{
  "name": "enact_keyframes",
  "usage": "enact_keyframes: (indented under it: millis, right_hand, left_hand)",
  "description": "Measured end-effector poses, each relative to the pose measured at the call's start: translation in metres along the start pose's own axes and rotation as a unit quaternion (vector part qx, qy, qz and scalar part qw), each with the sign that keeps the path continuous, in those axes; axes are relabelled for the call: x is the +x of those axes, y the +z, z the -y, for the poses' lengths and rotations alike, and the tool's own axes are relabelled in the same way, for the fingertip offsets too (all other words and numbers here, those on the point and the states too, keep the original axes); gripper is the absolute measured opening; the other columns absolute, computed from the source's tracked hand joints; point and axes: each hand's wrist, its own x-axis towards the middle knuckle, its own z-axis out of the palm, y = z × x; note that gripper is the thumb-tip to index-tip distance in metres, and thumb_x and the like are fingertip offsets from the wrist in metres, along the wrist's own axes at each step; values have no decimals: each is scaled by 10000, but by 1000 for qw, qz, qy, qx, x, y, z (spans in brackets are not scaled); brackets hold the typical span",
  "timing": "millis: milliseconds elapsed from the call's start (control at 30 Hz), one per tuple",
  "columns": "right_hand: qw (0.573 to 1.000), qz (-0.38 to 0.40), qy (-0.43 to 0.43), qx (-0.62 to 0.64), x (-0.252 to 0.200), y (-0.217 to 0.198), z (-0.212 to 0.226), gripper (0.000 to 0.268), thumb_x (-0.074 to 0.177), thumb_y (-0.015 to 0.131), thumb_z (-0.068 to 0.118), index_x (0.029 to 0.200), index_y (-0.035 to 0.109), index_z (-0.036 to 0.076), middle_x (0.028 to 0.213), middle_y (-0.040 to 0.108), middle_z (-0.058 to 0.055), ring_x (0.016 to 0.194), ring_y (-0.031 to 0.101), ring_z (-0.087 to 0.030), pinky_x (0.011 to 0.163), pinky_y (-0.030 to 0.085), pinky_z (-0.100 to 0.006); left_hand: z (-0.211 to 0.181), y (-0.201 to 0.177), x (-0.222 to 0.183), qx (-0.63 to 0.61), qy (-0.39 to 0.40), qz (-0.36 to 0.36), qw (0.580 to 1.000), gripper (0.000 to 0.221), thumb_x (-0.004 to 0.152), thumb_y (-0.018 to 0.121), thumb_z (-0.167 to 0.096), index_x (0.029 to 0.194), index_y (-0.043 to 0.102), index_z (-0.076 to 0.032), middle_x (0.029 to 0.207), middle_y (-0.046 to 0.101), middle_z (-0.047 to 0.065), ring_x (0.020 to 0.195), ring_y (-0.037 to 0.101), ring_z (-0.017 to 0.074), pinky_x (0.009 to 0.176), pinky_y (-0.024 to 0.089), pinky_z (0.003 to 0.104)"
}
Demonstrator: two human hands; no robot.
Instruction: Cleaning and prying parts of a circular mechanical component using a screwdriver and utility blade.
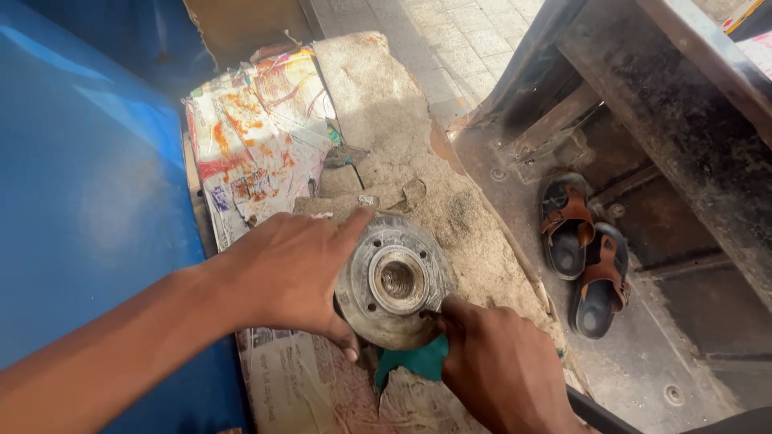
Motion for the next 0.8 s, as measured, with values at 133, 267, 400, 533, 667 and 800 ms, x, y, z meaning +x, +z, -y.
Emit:
enact_keyframes:
  millis: [133, 267, 400, 533, 667, 800]
  right_hand:
    - [1000, -17, -15, 13, 2, -1, 4, 249, 985, 564, 349, 1087, 787, 308, 772, 770, -106, 721, 757, -308, 736, 585, -460]
    - [999, -25, 45, 1, -5, -4, 15, 260, 950, 518, 280, 1051, 756, 264, 788, 764, -143, 746, 774, -327, 767, 596, -485]
    - [999, -29, 32, -7, -10, 25, 9, 242, 975, 514, 347, 1023, 723, 233, 779, 765, -158, 759, 777, -324, 777, 604, -460]
    - [989, -91, -106, 54, -14, 39, 18, 176, 931, 613, 321, 1064, 725, 287, 792, 775, -91, 713, 773, -293, 682, 596, -450]
    - [996, -48, -74, 33, -8, -12, 37, 187, 925, 561, 225, 1091, 646, 215, 768, 744, -107, 669, 747, -315, 640, 593, -460]
    - [995, -77, -60, 0, 6, 0, 11, 193, 927, 575, 216, 1049, 716, 265, 774, 736, -121, 686, 735, -328, 645, 572, -484]
  left_hand:
    - [16, 24, 3, -103, 34, 17, 994, 1566, 472, 922, -637, 1583, 18, -3, 1333, 545, 249, 1201, 588, 383, 1065, 450, 427]
    - [7, 20, -1, -169, 27, 10, 985, 1684, 455, 932, -576, 1627, -157, -51, 1553, 341, 278, 1308, 530, 394, 1101, 424, 419]
    - [16, 43, 13, -166, 80, -25, 983, 1695, 467, 991, -560, 1587, -153, -4, 1614, 171, 303, 1433, 356, 416, 1156, 323, 417]
    - [6, 48, 14, -187, 106, -61, 975, 1617, 498, 1039, -496, 1543, -53, 79, 1620, 154, 338, 1468, 293, 433, 1173, 280, 445]
    - [-14, 16, -1, -176, 45, -25, 983, 1553, 397, 999, -489, 1575, 103, -18, 1556, 319, 211, 1386, 445, 374, 1170, 354, 424]
    - [-19, 19, -2, -216, 67, -89, 970, 1394, 371, 981, -514, 1510, 280, -118, 1449, 476, 137, 1299, 552, 362, 1103, 422, 465]
